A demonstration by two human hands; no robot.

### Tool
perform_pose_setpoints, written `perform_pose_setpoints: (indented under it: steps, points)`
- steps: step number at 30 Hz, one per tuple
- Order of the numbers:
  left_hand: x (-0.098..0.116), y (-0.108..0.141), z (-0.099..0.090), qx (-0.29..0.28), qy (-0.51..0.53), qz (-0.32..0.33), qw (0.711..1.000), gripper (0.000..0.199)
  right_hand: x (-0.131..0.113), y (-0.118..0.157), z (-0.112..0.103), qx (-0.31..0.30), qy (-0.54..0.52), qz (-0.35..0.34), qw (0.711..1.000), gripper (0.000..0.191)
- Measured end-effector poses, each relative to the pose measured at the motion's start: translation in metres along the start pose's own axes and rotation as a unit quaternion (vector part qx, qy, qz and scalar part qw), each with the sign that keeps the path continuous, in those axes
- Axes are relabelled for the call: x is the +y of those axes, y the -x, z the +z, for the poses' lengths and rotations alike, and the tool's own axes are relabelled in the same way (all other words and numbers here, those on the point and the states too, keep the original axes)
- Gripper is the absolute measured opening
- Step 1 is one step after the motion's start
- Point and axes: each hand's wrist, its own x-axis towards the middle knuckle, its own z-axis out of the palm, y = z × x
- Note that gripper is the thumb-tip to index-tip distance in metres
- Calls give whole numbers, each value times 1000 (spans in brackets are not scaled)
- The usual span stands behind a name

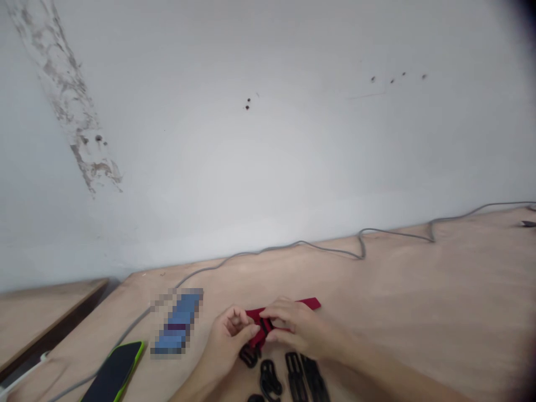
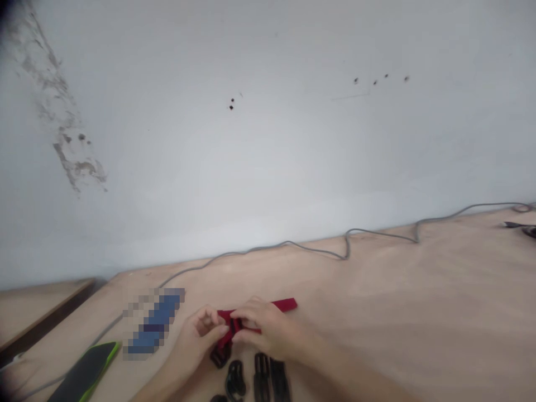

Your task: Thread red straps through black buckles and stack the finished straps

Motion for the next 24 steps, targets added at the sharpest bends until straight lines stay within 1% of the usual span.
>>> perform_pose_setpoints:
  steps: [2, 4, 7, 9, 12, 14, 15, 17, 18, 20, 21, 22, 24]
  points:
    - [0, 0, 0, -6, 19, -4, 1000, 46, -3, 0, 7, 41, -28, 13, 999, 30]
    - [1, 1, 0, -19, 29, -9, 999, 46, -4, 1, 12, 60, -42, 18, 997, 31]
    - [3, 3, 0, -39, 35, -13, 999, 45, -2, 2, 16, 49, -48, 14, 998, 30]
    - [3, 3, 0, -42, 32, -12, 999, 44, -1, 1, 15, 47, -61, 5, 997, 28]
    - [2, 4, 1, -32, 16, 1, 999, 40, -2, -1, 12, 53, -78, -1, 996, 30]
    - [2, 4, 2, -16, -2, 19, 1000, 35, -5, -3, 10, 69, -71, 9, 995, 31]
    - [2, 5, 3, -6, -11, 29, 1000, 32, -8, -4, 10, 82, -64, 22, 994, 29]
    - [4, 7, 5, 13, -28, 47, 998, 25, -13, -6, 11, 115, -45, 65, 990, 16]
    - [5, 9, 7, 20, -48, 56, 997, 20, -15, -7, 12, 127, -36, 93, 987, 8]
    - [6, 13, 10, 23, -121, 74, 990, 15, -20, -7, 18, 135, -24, 148, 980, 12]
    - [6, 16, 11, 22, -166, 82, 982, 20, -22, -7, 21, 133, -23, 168, 976, 14]
    - [6, 18, 13, 21, -213, 91, 973, 29, -24, -6, 24, 129, -27, 183, 974, 13]
    - [4, 21, 15, 18, -288, 112, 951, 44, -29, -5, 27, 123, -38, 196, 972, 9]
